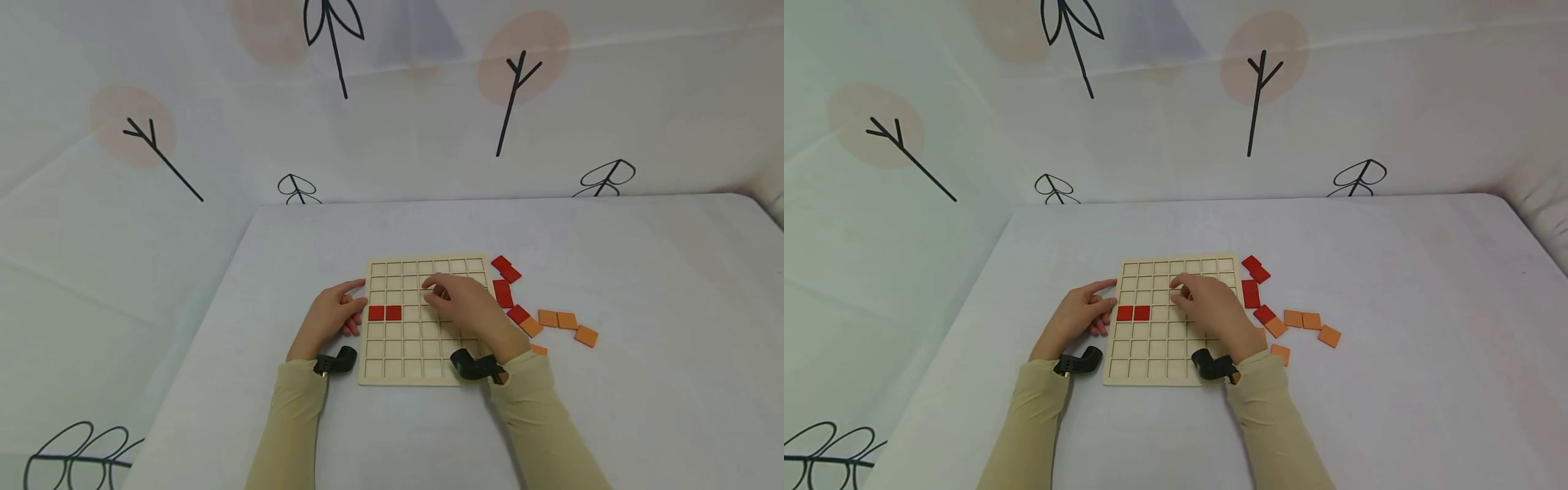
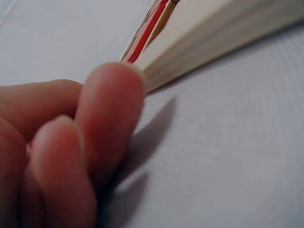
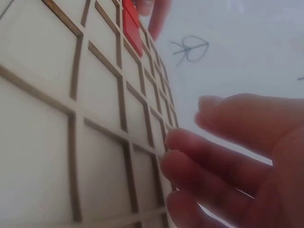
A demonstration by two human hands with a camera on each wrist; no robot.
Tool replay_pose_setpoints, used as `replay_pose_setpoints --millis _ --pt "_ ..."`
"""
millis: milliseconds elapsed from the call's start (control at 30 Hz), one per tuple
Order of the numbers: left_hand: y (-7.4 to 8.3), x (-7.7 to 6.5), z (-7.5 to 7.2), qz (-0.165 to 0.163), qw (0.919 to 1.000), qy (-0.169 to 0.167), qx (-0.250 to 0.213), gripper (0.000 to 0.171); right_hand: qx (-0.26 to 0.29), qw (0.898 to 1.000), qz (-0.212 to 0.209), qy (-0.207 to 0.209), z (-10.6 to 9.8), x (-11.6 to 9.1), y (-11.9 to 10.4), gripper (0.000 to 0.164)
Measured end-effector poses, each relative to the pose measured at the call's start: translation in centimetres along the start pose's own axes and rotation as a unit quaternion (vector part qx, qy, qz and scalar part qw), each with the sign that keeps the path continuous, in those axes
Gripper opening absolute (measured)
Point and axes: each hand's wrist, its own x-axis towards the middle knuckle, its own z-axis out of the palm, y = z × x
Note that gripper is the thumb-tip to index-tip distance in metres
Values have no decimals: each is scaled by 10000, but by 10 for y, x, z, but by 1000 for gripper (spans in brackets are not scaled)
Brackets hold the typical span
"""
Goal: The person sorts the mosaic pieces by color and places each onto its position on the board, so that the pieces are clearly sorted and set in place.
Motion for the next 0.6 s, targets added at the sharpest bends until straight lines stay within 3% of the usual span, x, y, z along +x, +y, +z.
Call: replay_pose_setpoints --millis 600 --pt "-1 1 0 -68 10000 -14 -51 46 349 9985 259 341 -22 -9 26 28"
